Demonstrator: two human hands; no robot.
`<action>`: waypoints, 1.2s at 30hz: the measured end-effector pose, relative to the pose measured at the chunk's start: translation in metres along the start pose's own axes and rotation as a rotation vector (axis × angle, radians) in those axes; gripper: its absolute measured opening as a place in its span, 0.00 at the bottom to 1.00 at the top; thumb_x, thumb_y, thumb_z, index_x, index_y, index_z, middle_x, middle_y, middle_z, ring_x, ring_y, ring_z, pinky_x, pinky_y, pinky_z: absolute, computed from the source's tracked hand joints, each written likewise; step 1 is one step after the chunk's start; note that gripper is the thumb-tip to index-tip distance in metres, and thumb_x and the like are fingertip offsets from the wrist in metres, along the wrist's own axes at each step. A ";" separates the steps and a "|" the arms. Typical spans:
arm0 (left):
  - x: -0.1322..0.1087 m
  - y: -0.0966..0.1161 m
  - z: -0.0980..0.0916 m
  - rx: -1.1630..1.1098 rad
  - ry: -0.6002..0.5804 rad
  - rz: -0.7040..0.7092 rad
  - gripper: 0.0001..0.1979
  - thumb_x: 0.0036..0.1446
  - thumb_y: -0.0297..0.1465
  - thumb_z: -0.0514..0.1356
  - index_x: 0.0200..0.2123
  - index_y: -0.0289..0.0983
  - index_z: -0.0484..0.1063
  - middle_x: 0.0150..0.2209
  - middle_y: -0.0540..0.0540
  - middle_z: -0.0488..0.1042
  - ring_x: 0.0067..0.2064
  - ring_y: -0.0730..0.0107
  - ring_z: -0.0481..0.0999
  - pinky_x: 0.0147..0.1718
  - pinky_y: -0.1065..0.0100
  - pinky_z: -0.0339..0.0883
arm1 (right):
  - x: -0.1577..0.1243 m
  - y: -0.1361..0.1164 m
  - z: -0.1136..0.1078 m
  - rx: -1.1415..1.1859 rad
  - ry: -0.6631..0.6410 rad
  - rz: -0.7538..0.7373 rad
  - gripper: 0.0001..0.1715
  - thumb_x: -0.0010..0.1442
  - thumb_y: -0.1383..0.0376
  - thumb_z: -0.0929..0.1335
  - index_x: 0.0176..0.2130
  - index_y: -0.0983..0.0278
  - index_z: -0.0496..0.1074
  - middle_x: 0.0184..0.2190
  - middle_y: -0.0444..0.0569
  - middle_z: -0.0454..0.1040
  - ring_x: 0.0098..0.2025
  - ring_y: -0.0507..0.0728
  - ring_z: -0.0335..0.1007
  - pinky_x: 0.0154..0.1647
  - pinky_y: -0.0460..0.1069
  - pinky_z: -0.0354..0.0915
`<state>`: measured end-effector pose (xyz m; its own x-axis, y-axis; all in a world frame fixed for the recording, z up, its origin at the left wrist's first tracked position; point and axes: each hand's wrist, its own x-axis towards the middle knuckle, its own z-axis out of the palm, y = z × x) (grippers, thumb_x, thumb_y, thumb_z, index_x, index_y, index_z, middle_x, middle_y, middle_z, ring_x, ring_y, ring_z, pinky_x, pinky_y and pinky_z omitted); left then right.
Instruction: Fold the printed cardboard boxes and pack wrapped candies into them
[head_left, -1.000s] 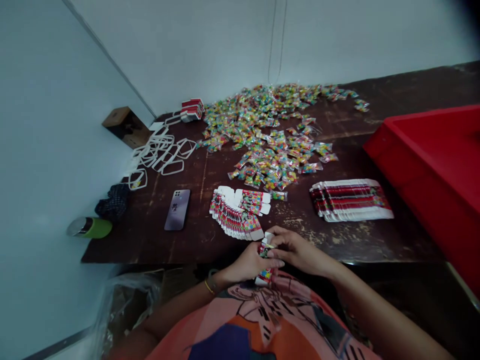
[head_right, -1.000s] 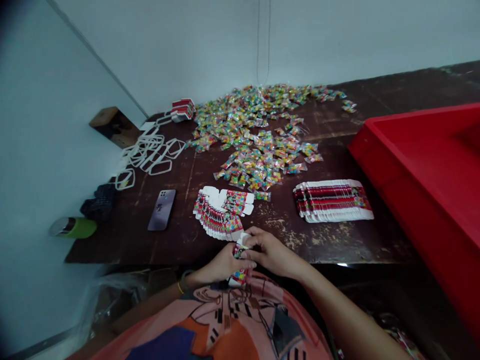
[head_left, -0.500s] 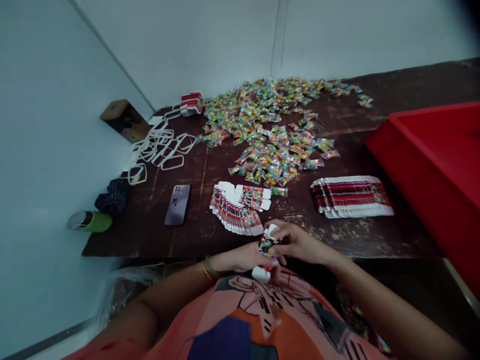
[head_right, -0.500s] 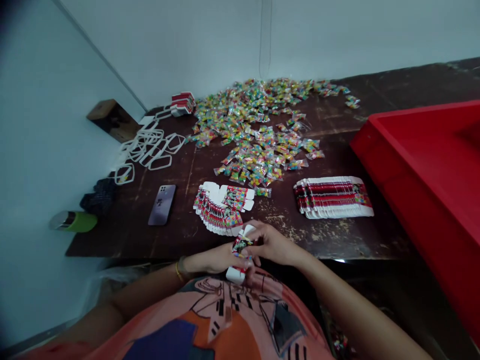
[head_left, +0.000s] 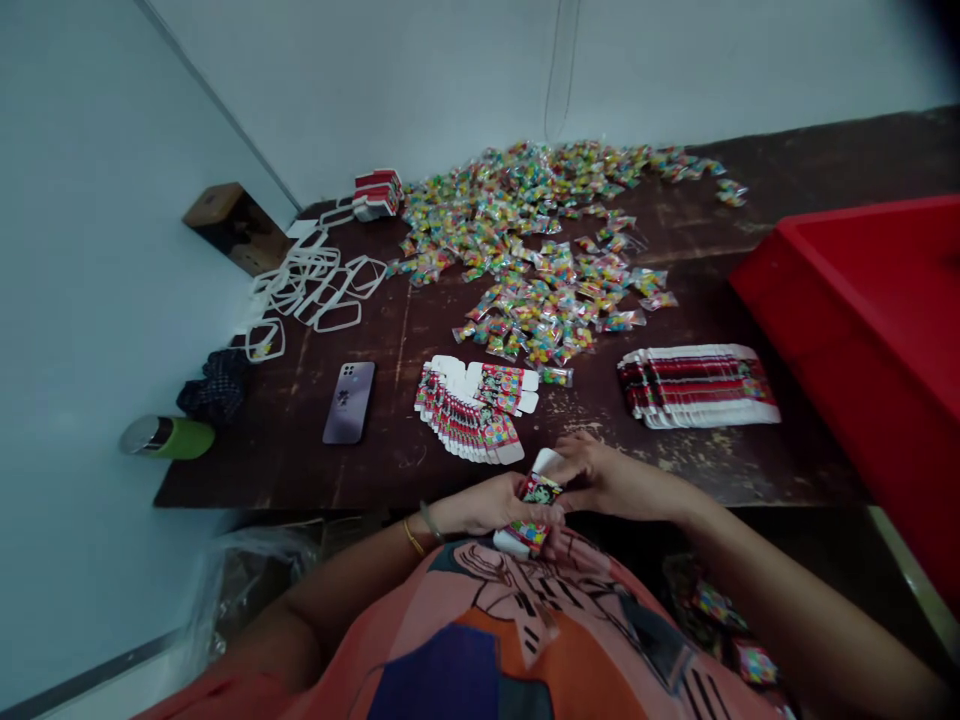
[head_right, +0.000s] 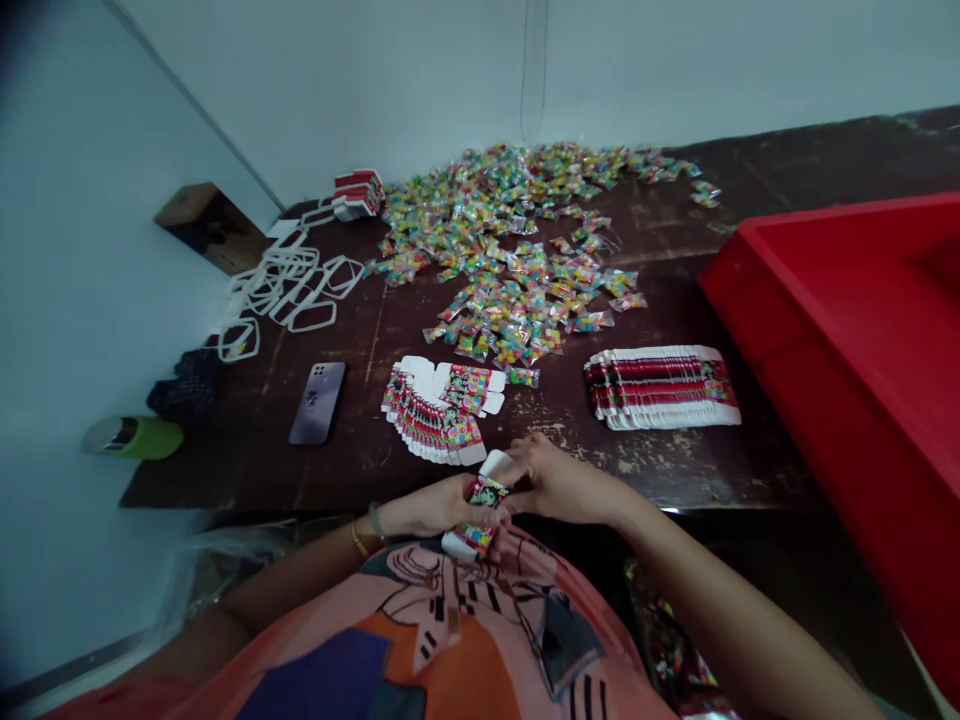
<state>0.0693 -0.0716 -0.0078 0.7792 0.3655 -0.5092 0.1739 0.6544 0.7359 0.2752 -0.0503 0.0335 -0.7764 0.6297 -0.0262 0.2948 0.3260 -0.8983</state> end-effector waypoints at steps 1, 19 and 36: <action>0.001 -0.001 0.000 0.111 0.093 0.036 0.22 0.42 0.46 0.68 0.28 0.33 0.69 0.25 0.52 0.68 0.26 0.74 0.64 0.28 0.70 0.60 | -0.001 0.003 0.001 -0.013 -0.013 0.010 0.10 0.60 0.58 0.69 0.34 0.58 0.78 0.32 0.44 0.78 0.37 0.54 0.70 0.49 0.52 0.57; -0.019 -0.010 0.003 0.475 0.648 0.589 0.19 0.50 0.36 0.65 0.43 0.36 0.66 0.28 0.52 0.69 0.28 0.76 0.69 0.30 0.73 0.63 | -0.016 -0.008 0.070 0.640 0.615 0.254 0.28 0.61 0.62 0.67 0.56 0.56 0.54 0.45 0.48 0.70 0.47 0.55 0.68 0.49 0.50 0.64; -0.012 0.003 0.007 -0.159 0.470 0.287 0.23 0.47 0.28 0.58 0.50 0.40 0.64 0.35 0.50 0.72 0.34 0.71 0.71 0.36 0.70 0.63 | 0.008 0.005 0.051 0.697 0.386 0.270 0.20 0.58 0.54 0.68 0.26 0.66 0.76 0.33 0.47 0.71 0.32 0.50 0.66 0.29 0.44 0.65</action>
<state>0.0644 -0.0784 0.0040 0.4243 0.7742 -0.4697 -0.1259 0.5640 0.8161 0.2423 -0.0798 0.0068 -0.4461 0.8620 -0.2407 -0.0669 -0.3003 -0.9515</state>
